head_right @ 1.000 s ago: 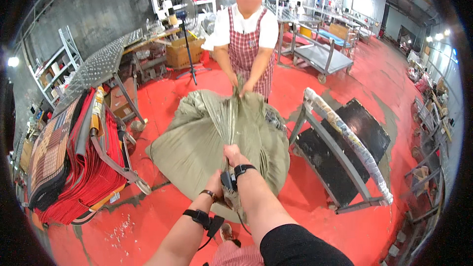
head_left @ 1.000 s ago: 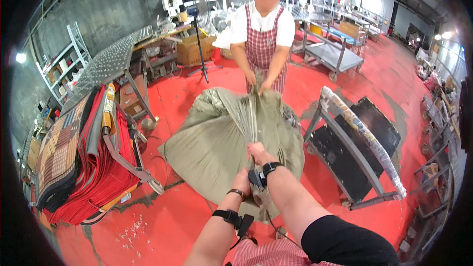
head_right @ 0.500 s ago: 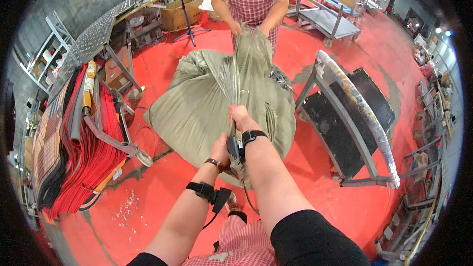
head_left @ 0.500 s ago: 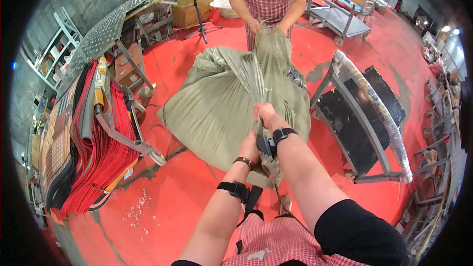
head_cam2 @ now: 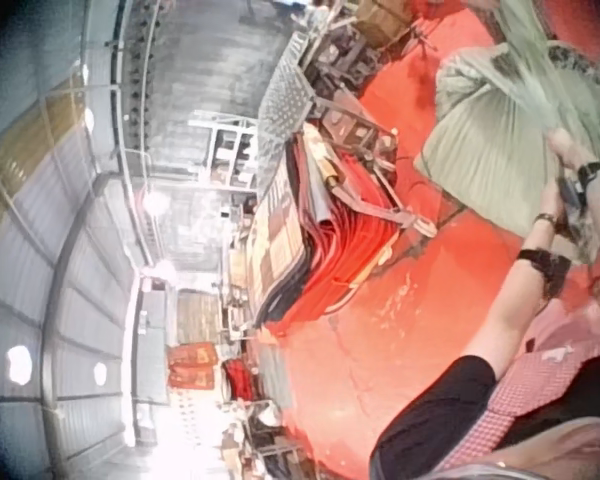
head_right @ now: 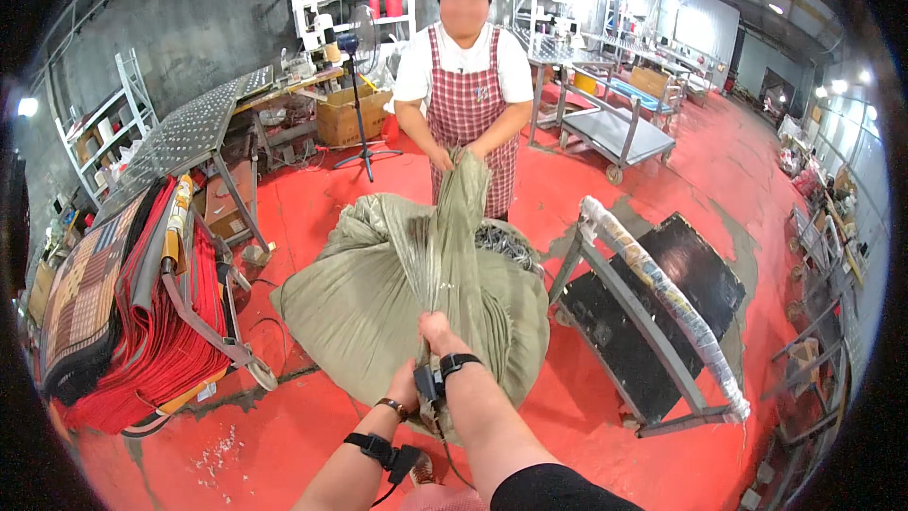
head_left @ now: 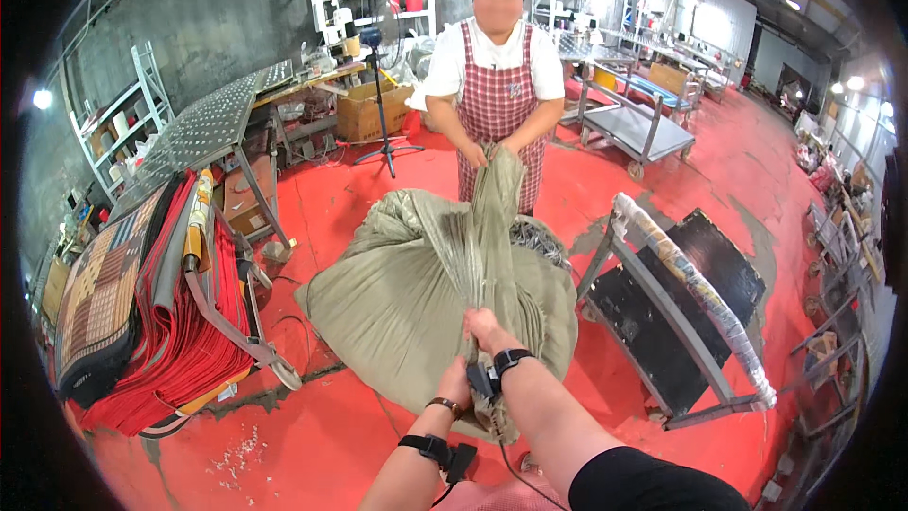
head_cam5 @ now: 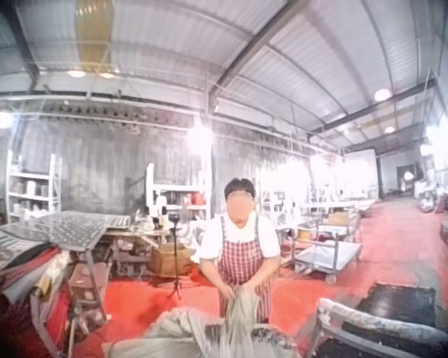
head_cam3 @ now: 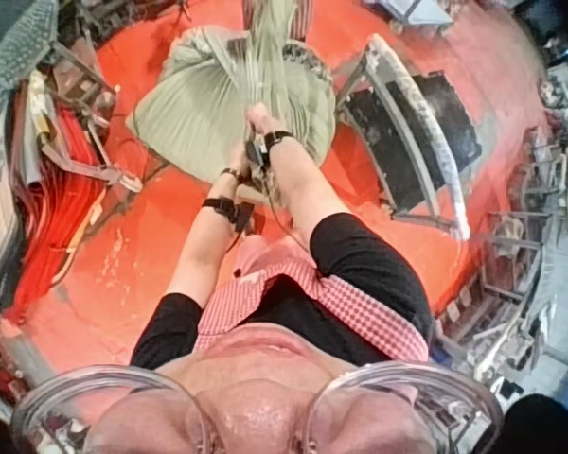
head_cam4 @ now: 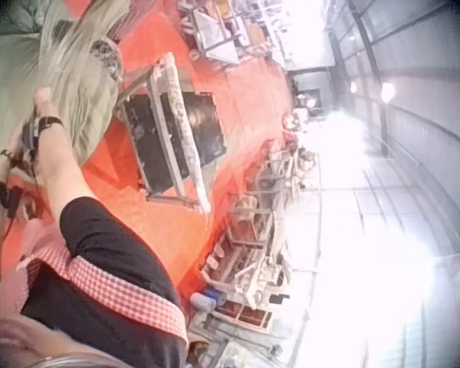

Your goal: Tying up a large green industrial sack filled with metal components and moving it through a warehouse on a pushcart.

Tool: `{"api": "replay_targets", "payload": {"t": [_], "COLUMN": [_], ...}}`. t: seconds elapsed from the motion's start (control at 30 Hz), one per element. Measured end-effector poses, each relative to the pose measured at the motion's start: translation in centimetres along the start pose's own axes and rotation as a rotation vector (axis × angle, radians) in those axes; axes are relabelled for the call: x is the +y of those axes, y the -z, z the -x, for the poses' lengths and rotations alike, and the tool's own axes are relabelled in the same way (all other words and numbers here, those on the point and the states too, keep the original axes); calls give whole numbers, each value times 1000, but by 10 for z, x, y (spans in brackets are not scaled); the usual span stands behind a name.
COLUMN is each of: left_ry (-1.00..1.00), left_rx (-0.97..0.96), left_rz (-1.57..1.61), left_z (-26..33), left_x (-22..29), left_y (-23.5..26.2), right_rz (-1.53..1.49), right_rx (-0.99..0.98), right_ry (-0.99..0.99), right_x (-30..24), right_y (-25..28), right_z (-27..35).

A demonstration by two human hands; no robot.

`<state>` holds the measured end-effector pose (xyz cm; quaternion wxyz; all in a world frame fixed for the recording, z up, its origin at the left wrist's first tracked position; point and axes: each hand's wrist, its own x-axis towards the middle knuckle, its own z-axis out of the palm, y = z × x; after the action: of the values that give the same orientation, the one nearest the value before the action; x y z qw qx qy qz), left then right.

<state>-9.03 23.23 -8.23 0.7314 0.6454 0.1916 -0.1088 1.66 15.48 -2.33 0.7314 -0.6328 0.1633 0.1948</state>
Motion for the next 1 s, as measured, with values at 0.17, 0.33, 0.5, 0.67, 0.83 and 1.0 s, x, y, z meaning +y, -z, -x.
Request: {"api": "replay_targets", "payload": {"t": [0.17, 0.33, 0.5, 0.67, 0.83, 1.0], "left_ry": [-219, -143, -176, -140, -183, 71], "left_rx": [59, 43, 75, 90, 80, 168], "left_rz": [-349, -301, -252, -197, -278, -197], "left_z": [7, 25, 41, 65, 62, 68], "left_x": [-5, 2, -8, 11, 8, 22], "left_y": [-35, -54, -59, -77, -66, -57], "right_rz": [-14, -55, 62, 83, 137, 419], "right_rx": [-62, -92, -72, -20, -40, -98], "right_ry": [18, -2, 6, 5, 32, 120], "right_x": [5, -10, -8, 8, 7, -16], "right_y": [40, 54, 57, 72, 58, 49], "right_z": [-14, 16, 33, 11, 22, 44]}}
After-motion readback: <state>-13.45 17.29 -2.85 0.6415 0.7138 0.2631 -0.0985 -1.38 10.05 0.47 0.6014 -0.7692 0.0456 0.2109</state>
